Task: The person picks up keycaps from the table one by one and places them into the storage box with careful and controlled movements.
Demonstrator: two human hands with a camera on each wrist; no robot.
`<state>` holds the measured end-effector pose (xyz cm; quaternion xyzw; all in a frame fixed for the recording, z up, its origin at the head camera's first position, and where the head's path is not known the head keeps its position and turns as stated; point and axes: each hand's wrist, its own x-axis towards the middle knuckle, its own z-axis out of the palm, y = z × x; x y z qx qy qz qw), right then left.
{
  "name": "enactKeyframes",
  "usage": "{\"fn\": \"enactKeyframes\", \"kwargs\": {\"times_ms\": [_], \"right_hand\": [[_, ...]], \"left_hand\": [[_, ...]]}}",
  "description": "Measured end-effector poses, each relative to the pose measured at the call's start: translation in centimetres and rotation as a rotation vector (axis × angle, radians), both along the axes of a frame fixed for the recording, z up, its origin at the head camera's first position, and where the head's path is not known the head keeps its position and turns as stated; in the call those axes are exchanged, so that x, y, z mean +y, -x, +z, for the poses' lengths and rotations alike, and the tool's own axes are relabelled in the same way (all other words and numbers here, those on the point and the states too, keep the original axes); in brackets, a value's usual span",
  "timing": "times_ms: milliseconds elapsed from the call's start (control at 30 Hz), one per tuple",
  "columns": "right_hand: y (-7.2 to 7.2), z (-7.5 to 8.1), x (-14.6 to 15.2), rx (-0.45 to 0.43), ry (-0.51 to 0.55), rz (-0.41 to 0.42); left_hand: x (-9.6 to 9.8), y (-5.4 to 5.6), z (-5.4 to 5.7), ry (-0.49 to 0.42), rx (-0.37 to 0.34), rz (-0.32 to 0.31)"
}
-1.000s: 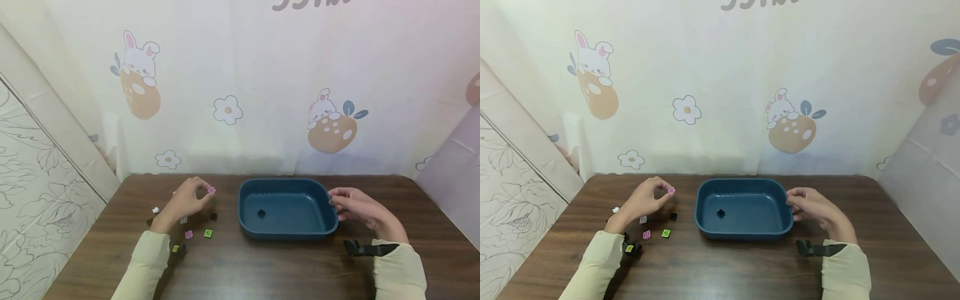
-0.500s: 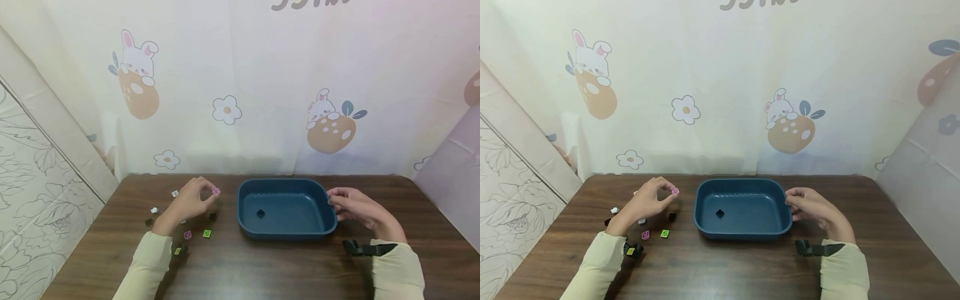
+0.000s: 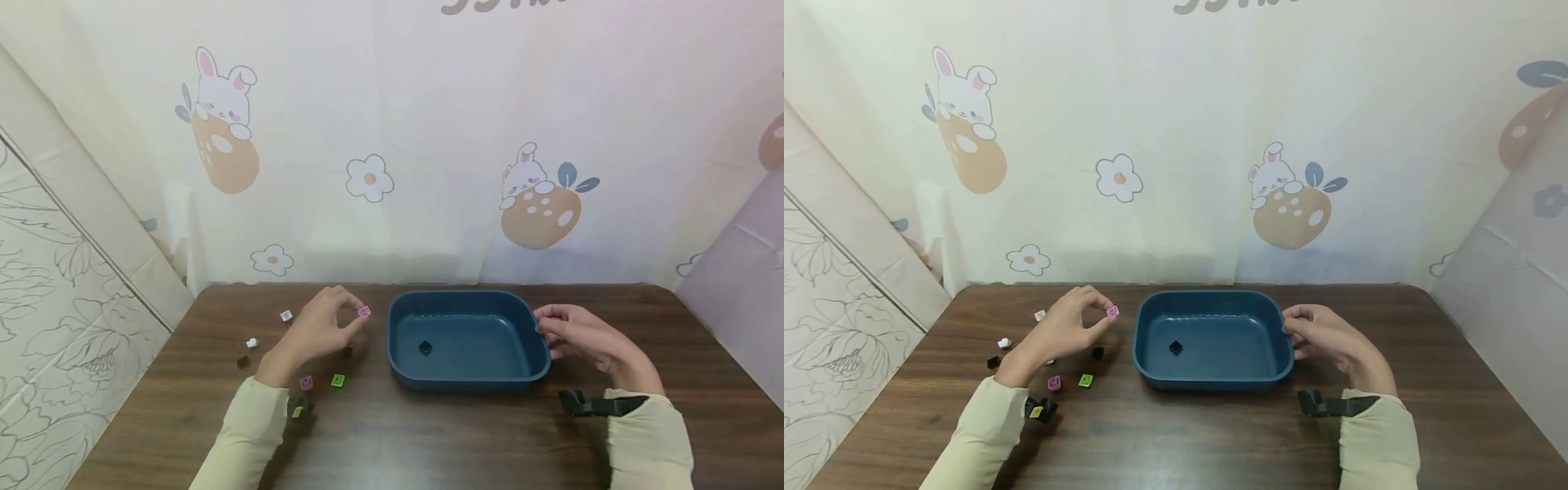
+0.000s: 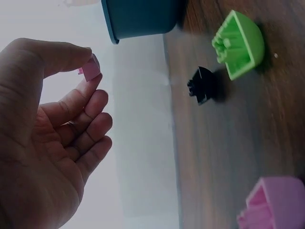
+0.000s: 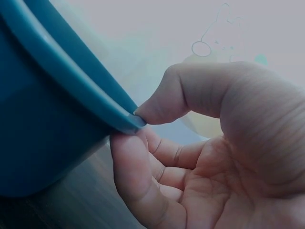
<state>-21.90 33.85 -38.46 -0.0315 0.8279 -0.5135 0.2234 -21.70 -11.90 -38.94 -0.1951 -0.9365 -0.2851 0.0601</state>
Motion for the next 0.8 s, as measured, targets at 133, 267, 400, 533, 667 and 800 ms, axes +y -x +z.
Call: {"fn": "enactKeyframes", "kwargs": {"times_ms": [133,267,400,533,667,800], "right_hand": [[0.0,0.0,0.1,0.003,0.007,0.006],[0.0,0.0,0.1,0.002,0.007,0.009],[0.0,0.1,0.0,0.000,0.001,-0.001],[0.1,0.2,0.0,0.000,-0.004,-0.004],[0.0,0.2,0.1,0.006,-0.005,-0.003],[0.0,0.0,0.0,0.002,0.002,-0.004]], "left_hand": [[0.6,0.1,0.2,0.004,0.010,-0.013],[1.1,0.0,0.6,0.000,0.008,-0.019],[1.5,-0.1,0.8,0.005,-0.009,-0.015],[1.8,-0.1,0.8,0.010,-0.019,-0.018],[2.1,-0.1,0.8,0.011,-0.027,-0.031],[2.3,-0.2,0.9,0.006,-0.029,-0.040]]}}
